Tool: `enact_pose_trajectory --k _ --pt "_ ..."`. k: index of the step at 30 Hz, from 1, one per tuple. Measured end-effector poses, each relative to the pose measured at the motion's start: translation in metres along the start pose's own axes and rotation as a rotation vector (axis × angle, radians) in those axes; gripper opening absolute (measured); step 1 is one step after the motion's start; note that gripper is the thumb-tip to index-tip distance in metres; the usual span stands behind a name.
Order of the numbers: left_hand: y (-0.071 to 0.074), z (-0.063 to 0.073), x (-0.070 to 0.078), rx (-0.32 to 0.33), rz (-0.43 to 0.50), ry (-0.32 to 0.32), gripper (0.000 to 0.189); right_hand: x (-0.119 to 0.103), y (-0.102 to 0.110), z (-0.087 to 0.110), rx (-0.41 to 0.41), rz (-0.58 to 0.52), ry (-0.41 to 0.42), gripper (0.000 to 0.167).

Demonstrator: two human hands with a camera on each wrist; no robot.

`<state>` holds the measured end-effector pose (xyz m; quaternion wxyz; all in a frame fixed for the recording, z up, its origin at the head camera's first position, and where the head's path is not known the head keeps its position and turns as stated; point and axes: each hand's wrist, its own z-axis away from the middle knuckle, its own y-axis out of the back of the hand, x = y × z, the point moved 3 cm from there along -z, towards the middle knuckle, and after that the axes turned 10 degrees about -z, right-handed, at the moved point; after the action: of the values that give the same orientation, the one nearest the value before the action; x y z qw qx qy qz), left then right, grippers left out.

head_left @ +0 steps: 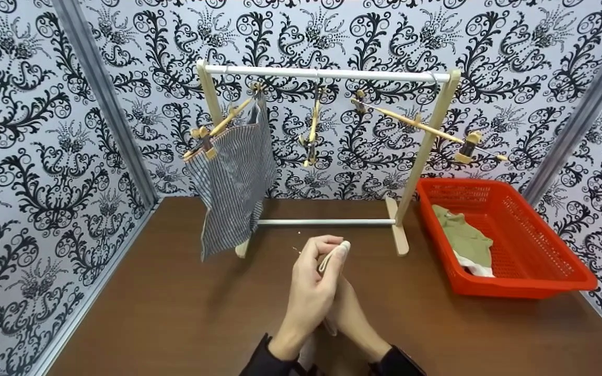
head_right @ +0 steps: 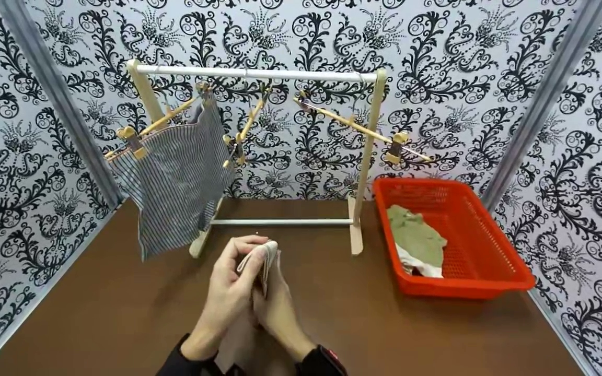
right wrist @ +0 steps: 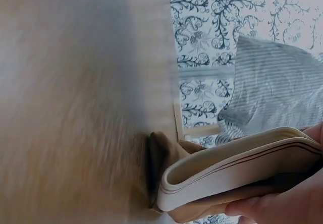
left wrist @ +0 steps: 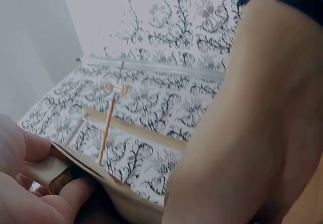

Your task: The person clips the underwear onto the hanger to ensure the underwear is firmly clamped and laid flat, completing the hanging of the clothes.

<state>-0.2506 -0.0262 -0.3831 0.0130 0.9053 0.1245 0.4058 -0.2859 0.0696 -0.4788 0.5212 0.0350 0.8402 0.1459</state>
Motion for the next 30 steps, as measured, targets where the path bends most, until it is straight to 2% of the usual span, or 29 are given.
enact_pose_trajectory --k 2,4,6,9,13,16,22,25,30 --pt "0.004 -0.003 -0.005 0.008 -0.009 -0.001 0.006 0.004 0.001 -0.001 -0.008 -0.102 -0.044 0.044" --pt "0.008 -0.005 -0.009 0.02 -0.004 0.001 0.005 0.006 0.001 -0.003 -0.016 -0.163 -0.035 0.063" --pt "0.013 -0.008 -0.014 0.036 0.007 0.007 0.004 0.008 0.001 -0.005 -0.02 -0.135 0.003 0.074" --pt "0.022 -0.013 -0.02 0.063 0.031 0.016 0.003 0.011 0.002 -0.009 -0.031 -0.05 0.032 0.08" --pt "0.036 -0.018 -0.028 0.124 0.038 0.033 0.005 0.014 0.01 -0.012 -0.065 0.015 -0.01 0.089" --pt "0.048 -0.022 -0.034 0.171 0.037 0.062 0.009 0.015 0.019 -0.015 -0.106 0.03 -0.043 0.091" --pt "0.07 -0.028 -0.044 0.242 0.038 0.118 0.011 0.014 0.043 -0.022 -0.15 0.115 -0.015 0.088" --pt "0.079 -0.031 -0.048 0.277 0.033 0.117 0.01 0.015 0.058 -0.026 -0.133 0.124 -0.018 0.081" --pt "0.091 -0.034 -0.057 0.303 0.015 0.107 0.012 0.018 0.084 -0.035 -0.058 0.09 -0.065 0.063"
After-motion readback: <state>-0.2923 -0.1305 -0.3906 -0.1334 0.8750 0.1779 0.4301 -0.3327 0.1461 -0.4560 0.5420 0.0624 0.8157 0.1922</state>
